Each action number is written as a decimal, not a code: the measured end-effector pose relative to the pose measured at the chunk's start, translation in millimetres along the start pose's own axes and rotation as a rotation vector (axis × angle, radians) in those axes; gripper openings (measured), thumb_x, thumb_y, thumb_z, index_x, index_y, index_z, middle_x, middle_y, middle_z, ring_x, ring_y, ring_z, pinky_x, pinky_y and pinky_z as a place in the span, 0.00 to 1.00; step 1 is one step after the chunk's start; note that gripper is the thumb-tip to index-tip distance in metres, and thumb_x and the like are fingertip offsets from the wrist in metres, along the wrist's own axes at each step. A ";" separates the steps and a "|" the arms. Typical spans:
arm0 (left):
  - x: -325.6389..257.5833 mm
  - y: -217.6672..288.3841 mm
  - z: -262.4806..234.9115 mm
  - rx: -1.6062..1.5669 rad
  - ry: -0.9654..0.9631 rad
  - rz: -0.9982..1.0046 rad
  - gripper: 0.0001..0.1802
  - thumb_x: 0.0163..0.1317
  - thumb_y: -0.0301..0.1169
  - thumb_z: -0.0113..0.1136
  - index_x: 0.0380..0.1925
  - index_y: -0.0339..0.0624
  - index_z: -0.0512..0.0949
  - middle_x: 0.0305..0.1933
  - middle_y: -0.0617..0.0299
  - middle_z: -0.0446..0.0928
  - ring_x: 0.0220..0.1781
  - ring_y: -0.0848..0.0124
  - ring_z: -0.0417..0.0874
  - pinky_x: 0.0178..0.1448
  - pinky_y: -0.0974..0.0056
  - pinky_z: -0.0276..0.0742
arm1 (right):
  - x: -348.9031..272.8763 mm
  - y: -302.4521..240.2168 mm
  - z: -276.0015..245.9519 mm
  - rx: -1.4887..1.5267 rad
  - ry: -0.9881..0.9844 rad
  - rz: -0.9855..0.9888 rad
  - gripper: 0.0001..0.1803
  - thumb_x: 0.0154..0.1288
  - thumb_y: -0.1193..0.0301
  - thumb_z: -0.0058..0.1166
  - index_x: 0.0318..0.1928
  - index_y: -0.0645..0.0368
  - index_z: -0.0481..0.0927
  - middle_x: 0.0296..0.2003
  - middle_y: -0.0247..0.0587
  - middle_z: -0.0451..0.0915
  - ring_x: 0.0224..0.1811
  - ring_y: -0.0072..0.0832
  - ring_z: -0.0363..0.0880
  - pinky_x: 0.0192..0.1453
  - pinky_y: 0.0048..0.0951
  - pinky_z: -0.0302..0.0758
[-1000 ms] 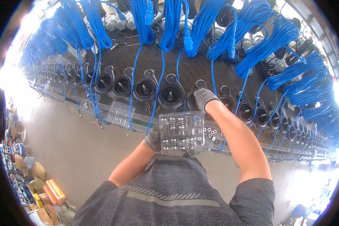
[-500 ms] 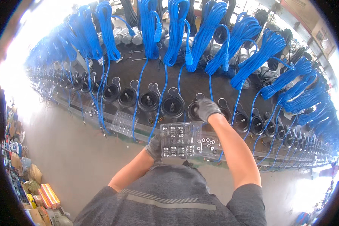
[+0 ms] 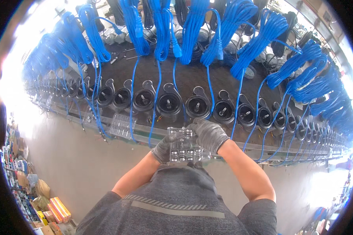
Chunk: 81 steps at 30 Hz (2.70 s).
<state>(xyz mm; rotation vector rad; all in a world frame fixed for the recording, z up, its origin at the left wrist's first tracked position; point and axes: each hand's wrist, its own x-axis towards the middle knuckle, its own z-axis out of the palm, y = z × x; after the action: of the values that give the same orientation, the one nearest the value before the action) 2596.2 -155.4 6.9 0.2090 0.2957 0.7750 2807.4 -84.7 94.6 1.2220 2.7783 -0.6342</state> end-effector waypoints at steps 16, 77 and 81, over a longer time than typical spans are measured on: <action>14.5 -12.3 -17.6 -0.088 0.062 0.010 0.47 0.54 0.46 0.76 0.72 0.43 0.69 0.72 0.48 0.72 0.70 0.48 0.78 0.72 0.39 0.78 | -19.9 128.0 10.5 1.047 0.532 0.618 0.14 0.77 0.61 0.59 0.47 0.60 0.82 0.34 0.38 0.84 0.23 0.24 0.81 0.24 0.29 0.76; 91.5 -75.5 50.1 0.096 0.145 -0.158 0.39 0.53 0.49 0.79 0.62 0.45 0.77 0.61 0.52 0.81 0.61 0.55 0.85 0.69 0.46 0.83 | -91.5 88.2 7.9 0.012 0.145 -0.013 0.30 0.61 0.58 0.68 0.62 0.54 0.82 0.53 0.45 0.81 0.56 0.43 0.82 0.63 0.40 0.79; 111.6 -93.1 44.2 0.113 0.122 -0.177 0.38 0.53 0.49 0.79 0.62 0.47 0.78 0.61 0.54 0.82 0.62 0.56 0.85 0.69 0.47 0.82 | -108.8 105.7 12.3 0.110 0.157 0.002 0.26 0.60 0.61 0.68 0.60 0.53 0.84 0.52 0.43 0.82 0.56 0.42 0.83 0.63 0.40 0.80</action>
<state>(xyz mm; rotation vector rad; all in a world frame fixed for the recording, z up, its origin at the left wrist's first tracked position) 2747.4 -144.1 0.5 0.2389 0.4674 0.5972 2956.3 -101.2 67.9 1.3506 2.9035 -0.7307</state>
